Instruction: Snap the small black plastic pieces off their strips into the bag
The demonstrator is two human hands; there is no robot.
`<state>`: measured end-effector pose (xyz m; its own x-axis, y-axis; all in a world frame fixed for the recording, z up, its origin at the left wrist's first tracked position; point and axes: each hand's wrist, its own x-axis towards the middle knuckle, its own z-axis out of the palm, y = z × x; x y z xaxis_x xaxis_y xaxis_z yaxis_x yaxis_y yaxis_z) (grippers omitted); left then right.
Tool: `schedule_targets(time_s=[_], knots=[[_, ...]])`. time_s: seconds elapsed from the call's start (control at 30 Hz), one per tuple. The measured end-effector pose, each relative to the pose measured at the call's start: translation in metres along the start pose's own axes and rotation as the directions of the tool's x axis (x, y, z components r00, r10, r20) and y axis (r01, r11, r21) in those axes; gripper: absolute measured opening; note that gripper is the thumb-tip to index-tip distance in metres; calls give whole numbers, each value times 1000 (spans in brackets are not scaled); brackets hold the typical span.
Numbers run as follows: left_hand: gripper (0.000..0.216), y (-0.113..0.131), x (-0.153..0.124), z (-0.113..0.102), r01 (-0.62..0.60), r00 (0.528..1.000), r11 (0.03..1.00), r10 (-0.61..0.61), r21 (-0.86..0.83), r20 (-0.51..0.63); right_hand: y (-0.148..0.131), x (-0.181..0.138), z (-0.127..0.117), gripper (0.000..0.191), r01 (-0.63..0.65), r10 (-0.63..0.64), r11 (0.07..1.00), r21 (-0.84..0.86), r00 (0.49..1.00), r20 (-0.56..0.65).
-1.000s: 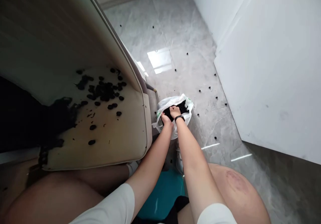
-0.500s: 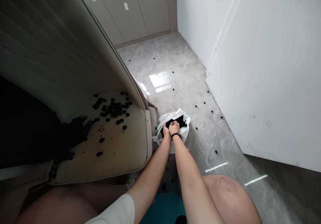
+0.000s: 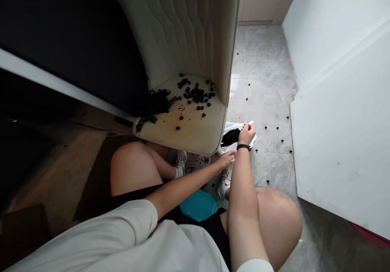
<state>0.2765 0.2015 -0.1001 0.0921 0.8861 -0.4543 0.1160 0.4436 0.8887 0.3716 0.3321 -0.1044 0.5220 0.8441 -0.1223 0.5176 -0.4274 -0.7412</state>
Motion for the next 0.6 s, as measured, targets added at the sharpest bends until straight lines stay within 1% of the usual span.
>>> schedule_targets(time_s=[0.07,0.13,0.17,0.2,0.23,0.27,0.3,0.33,0.37,0.4,0.43,0.47,0.5,0.6], knots=[[17,1,-25,-28,-10,998,1000,8,25,65,-25,-10,-10,43,65,-65,998,-18,998,13],[18,8,-48,-63,-53,993,997,47,52,109,-53,-29,-16,38,135,-135,990,-46,991,10],[17,13,-59,-83,-85,991,994,78,68,110,-68,-42,-17,37,197,-196,978,-72,980,29],[14,19,-69,-104,-125,988,988,116,91,100,-83,-58,-17,36,281,-275,954,-102,959,71],[14,26,-79,-126,-159,986,981,152,113,69,-98,-76,-14,37,395,-376,908,-140,915,149],[15,33,-88,-148,-194,981,968,195,161,12,-113,-95,-10,39,526,-477,834,-168,840,260],[16,39,-96,-169,-241,965,929,260,280,-32,-127,-115,-4,41,638,-549,748,-181,749,370],[17,45,-104,-189,-242,959,918,275,315,-67,-139,-134,4,45,728,-590,661,-185,656,471],[19,49,-111,-209,-238,953,910,287,340,-101,-151,-152,13,54,785,-602,589,-193,586,543],[22,53,-116,-226,-236,944,890,306,391,-127,-161,-167,22,63,820,-592,535,-204,536,602],[23,55,-121,-242,-228,936,875,317,427,-150,-170,-178,32,68,838,-573,499,-223,512,641],[25,57,-125,-256,-225,929,863,330,453,-168,-177,-187,41,71,845,-556,475,-244,503,662],[26,57,-128,-267,-221,921,854,341,471,-187,-183,-192,50,72,844,-539,465,-268,510,670],[29,56,-133,-291,-221,908,866,351,449,-229,-195,-191,70,64,799,-493,496,-340,582,647]])
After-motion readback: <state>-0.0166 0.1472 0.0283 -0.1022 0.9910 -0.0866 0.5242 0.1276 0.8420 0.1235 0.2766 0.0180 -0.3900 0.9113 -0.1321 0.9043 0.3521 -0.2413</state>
